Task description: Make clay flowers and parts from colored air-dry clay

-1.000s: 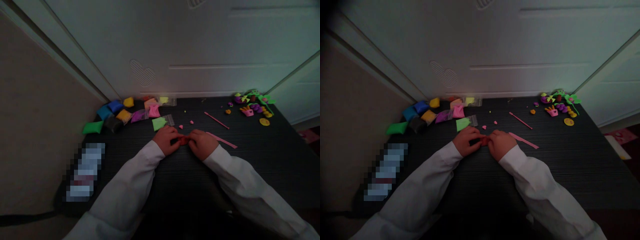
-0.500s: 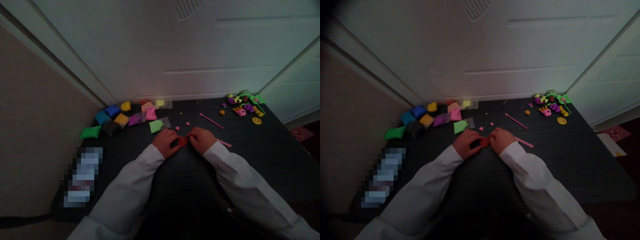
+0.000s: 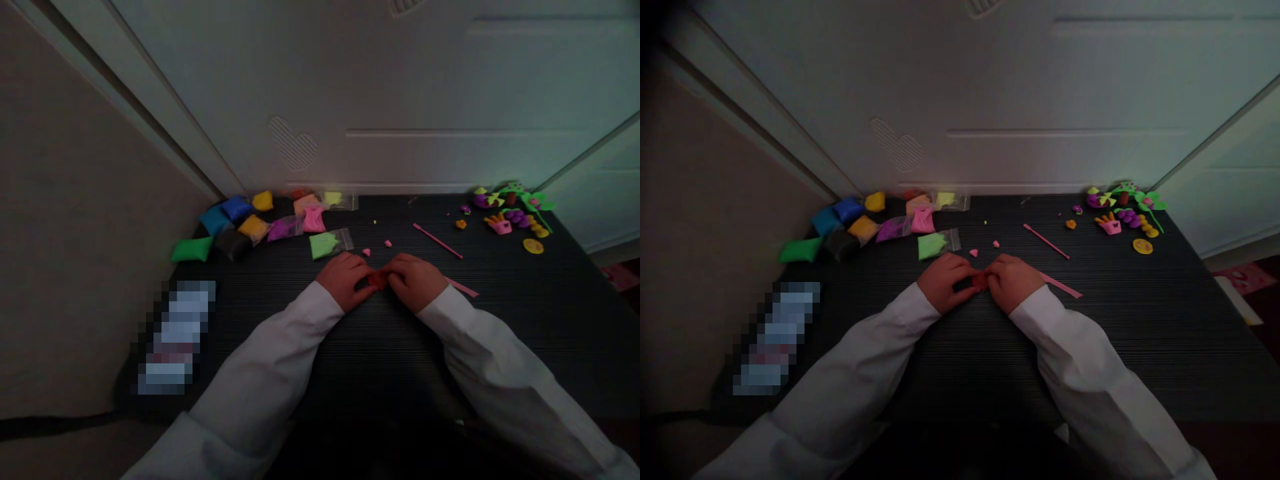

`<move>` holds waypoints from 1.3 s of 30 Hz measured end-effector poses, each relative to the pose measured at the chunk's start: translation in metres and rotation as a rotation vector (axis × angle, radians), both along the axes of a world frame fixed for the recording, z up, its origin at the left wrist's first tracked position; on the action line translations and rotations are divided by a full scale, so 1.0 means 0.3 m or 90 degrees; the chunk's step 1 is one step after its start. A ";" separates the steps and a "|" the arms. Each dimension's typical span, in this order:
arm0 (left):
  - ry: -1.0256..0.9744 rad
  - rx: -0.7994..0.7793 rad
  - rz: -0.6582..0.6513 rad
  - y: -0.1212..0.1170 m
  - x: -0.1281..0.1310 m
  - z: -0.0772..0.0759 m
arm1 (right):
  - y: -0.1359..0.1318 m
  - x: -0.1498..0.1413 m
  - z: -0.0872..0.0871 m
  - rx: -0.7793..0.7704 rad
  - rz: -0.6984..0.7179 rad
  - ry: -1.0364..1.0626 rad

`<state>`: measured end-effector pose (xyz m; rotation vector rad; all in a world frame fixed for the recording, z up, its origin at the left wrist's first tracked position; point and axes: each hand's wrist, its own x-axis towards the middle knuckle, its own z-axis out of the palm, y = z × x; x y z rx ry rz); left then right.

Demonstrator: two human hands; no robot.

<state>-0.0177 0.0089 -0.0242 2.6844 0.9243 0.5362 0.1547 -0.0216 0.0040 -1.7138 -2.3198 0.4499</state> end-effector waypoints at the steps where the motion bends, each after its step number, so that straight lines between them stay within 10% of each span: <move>1: -0.002 -0.001 0.002 0.000 0.001 0.000 | -0.003 -0.004 0.002 -0.001 0.005 -0.011; 39: 0.000 0.042 0.012 -0.025 0.028 -0.004 | -0.011 -0.016 -0.008 0.013 -0.025 -0.046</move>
